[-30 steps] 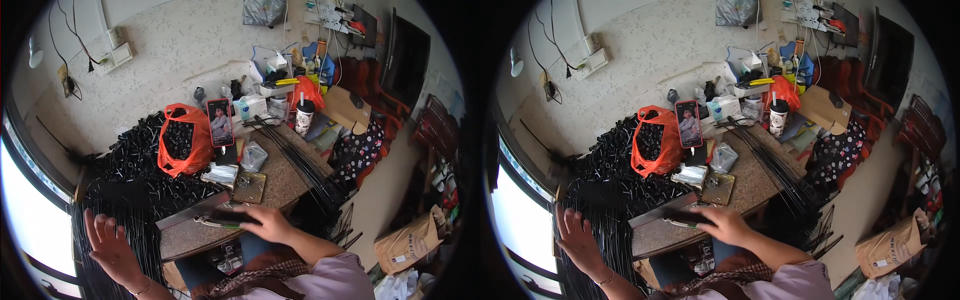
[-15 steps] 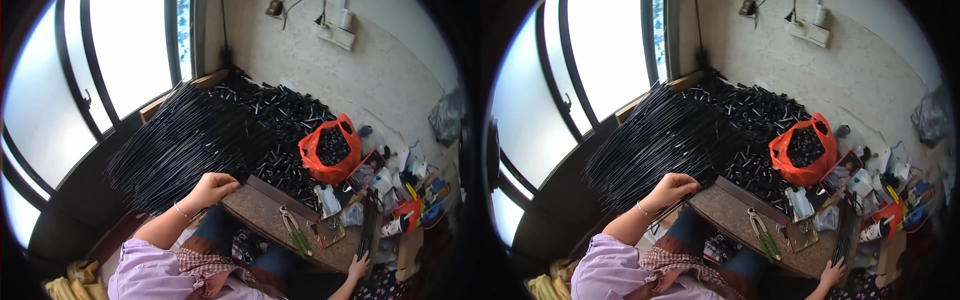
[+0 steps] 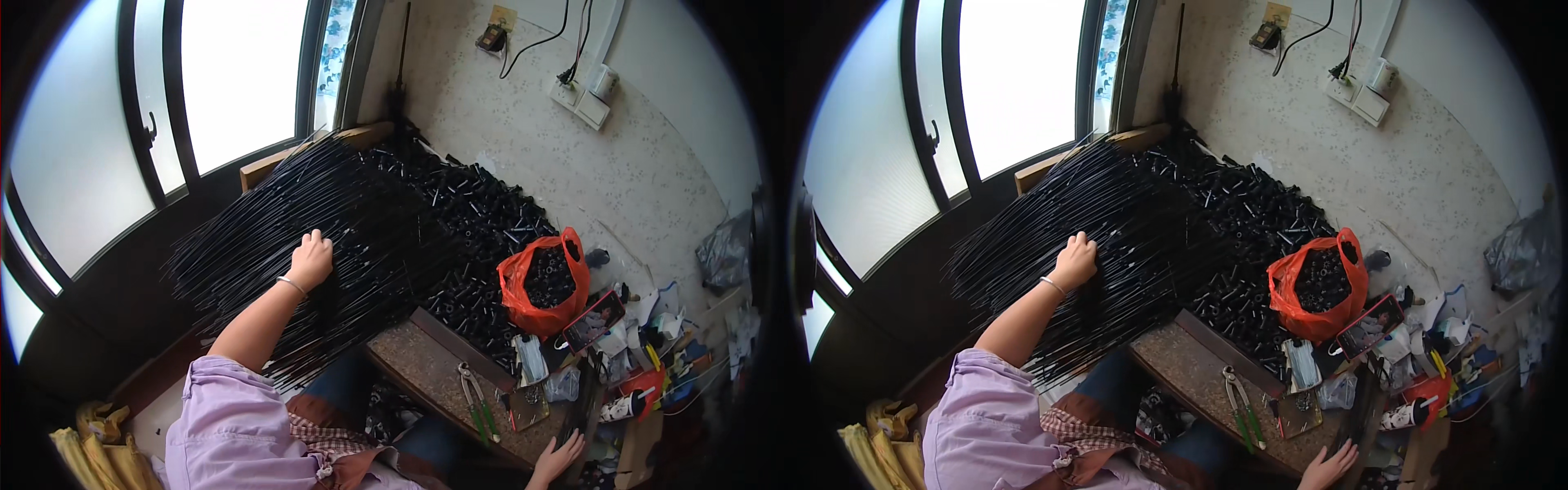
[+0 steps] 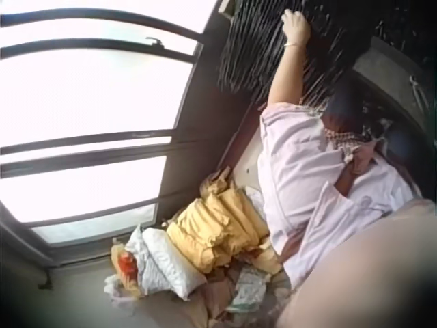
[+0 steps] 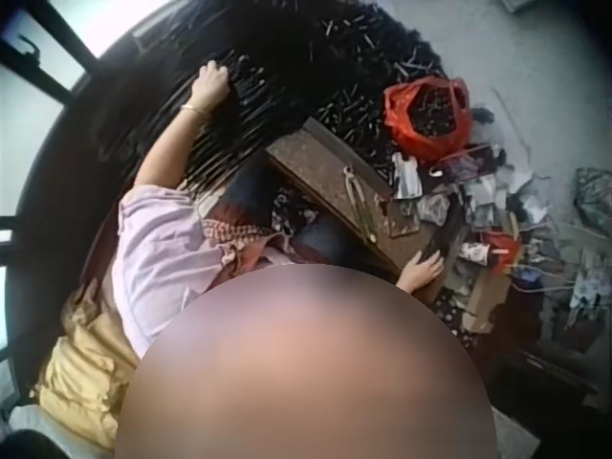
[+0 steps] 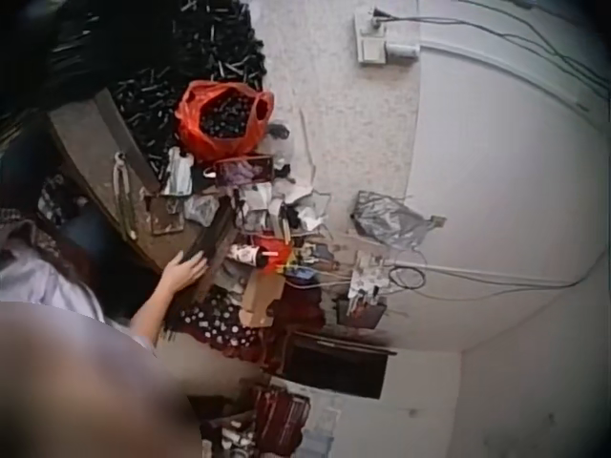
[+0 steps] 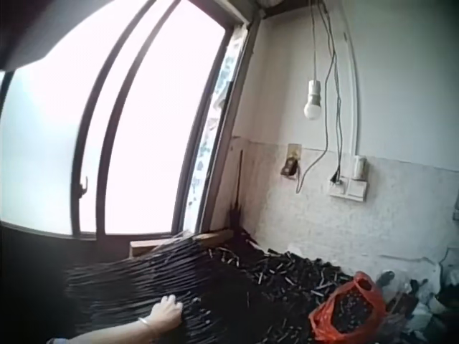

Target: Assemble umbrella ribs by attaching small plastic components to metal rods using pliers and a metal jig.

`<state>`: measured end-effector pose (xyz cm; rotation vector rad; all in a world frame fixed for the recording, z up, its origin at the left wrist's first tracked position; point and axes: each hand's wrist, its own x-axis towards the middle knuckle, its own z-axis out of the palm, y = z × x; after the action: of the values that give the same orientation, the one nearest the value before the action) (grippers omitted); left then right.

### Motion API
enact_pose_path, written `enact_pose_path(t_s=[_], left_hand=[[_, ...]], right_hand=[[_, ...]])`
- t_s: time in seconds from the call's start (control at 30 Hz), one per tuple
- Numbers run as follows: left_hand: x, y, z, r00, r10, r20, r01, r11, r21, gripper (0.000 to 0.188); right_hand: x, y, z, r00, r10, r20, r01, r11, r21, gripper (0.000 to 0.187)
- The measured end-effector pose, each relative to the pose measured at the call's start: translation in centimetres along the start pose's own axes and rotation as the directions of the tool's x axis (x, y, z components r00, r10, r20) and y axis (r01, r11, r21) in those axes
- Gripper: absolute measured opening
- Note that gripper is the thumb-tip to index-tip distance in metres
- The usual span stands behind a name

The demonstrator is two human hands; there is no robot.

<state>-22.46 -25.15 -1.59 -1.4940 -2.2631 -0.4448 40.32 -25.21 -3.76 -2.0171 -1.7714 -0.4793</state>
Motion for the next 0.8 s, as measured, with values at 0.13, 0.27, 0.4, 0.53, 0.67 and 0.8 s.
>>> enact_pose_path(t_s=[0.13,0.27,0.4,0.53,0.67,0.8], left_hand=[[1.6,0.4,0.9,0.999,0.034,0.038,-0.036,0.997,0.065,0.007],[1.0,-0.1,1.3,0.996,-0.015,-0.086,0.019,0.998,0.052,0.005],[-0.5,0.1,-0.2,0.999,0.002,-0.054,-0.002,1.0,-0.005,0.006],[-0.7,-1.0,-0.2,1.0,0.022,-0.006,-0.022,0.999,0.027,0.006],[0.4,-0.9,-1.7,1.0,-0.013,-0.008,0.013,1.0,0.007,0.009],[-0.2,-0.6,-3.2,0.979,-0.114,0.167,0.127,0.99,-0.066,0.022]], right_hand=[[-1.5,-8.7,-0.4,0.95,-0.301,-0.081,0.311,0.897,0.314,0.026],[-3.2,-16.8,0.9,0.8,-0.6,0.002,0.529,0.708,0.467,0.032],[-2.4,-17.2,1.7,0.709,-0.705,0.0,0.575,0.578,0.579,0.031],[-2.0,-15.2,1.7,0.714,-0.698,0.06,0.496,0.564,0.661,0.031],[-2.2,-13.4,2.2,0.771,-0.633,0.062,0.429,0.59,0.684,0.03],[-2.1,-12.6,2.5,0.8,-0.597,0.058,0.377,0.575,0.727,0.029]])
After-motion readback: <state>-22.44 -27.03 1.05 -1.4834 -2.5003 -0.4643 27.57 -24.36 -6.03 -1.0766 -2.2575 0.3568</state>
